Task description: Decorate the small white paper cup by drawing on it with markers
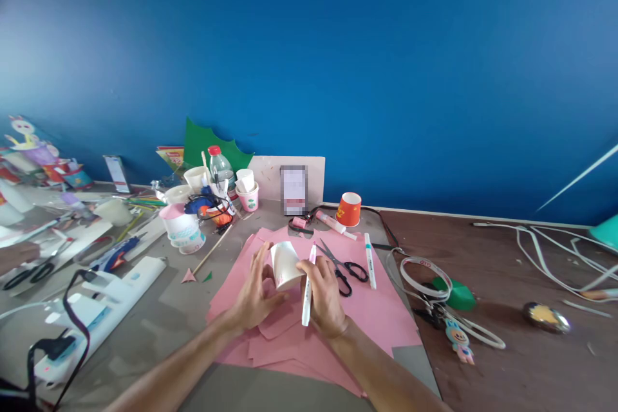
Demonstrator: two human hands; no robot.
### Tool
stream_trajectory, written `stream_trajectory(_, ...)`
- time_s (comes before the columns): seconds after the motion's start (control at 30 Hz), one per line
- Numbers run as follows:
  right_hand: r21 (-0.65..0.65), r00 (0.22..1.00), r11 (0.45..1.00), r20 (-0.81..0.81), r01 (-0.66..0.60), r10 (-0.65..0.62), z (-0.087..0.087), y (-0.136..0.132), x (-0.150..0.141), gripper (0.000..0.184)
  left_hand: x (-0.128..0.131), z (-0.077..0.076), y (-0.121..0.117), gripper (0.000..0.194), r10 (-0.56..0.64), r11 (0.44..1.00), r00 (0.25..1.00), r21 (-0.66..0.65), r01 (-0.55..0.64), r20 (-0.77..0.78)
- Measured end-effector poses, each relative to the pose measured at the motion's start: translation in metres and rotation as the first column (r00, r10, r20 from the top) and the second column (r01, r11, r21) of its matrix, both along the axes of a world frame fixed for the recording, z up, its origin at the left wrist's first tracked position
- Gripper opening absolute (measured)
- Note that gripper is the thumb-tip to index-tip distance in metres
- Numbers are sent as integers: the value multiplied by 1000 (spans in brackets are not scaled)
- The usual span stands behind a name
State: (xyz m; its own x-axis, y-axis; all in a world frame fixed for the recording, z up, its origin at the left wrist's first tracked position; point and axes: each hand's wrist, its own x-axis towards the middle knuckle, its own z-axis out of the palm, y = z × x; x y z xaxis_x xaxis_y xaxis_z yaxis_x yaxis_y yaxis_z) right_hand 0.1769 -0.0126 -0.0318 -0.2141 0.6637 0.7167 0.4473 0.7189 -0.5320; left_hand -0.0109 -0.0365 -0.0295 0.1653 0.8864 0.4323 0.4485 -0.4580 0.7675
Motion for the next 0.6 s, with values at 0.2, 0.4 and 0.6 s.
stream_trajectory(0.2,96,996,995,92,-10,2,5,0,3,31,0,-1,0,94,38,999,998,-27,-39,-50)
stream_trajectory(0.4,113,990,993,141,-19,3,15,-3,0,33,0,-2,1,89,98,994,993,-33,-100,-64)
stream_trajectory(0.6,66,981,996,189,-56,43,17,-2,1,37,3,4,0,89,88,986,996,-143,-85,15)
